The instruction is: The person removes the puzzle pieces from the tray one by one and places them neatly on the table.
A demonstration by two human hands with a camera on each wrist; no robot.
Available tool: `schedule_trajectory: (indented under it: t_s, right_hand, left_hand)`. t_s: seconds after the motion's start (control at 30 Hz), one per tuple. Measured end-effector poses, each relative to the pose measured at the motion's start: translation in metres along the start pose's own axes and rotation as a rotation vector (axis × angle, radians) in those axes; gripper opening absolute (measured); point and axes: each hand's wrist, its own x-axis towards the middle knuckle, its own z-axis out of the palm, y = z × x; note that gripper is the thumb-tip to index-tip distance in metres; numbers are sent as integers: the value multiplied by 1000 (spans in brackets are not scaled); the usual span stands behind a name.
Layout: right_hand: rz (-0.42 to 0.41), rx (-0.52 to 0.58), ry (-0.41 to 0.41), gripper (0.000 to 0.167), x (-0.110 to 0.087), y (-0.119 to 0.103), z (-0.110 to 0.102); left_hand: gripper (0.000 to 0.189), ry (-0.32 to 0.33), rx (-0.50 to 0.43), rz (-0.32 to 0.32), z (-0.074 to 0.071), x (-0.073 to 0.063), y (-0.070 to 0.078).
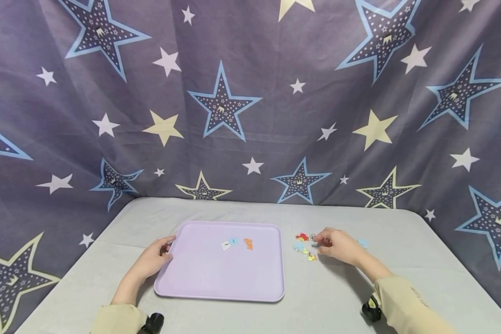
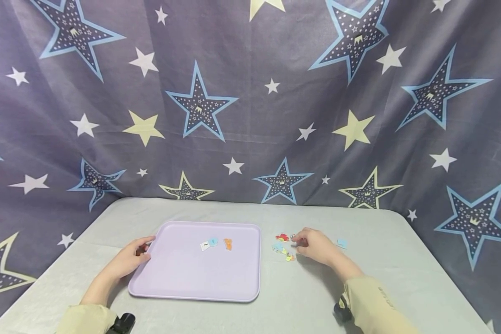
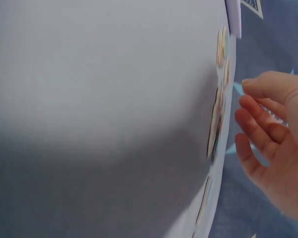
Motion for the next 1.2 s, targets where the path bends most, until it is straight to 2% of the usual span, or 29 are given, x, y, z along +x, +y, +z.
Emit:
schedule_trajectory:
  t_s: [0.33, 0.53, 0.8, 1.2]
  right_hand:
    - [-17, 11, 22, 20, 25, -28, 20]
    - [-62, 23, 48, 17, 42, -48, 31]
    - [-80, -25, 64, 16, 64, -74, 42]
    - [-126, -46, 24, 21, 93, -112, 57]
  left_hand:
    - [51, -2, 1, 7, 0, 1, 1]
    - [51, 5, 5, 17, 0, 1, 0]
    - [51, 4, 12, 13, 0, 1, 0]
    - [50, 3, 7, 23, -2, -1, 2]
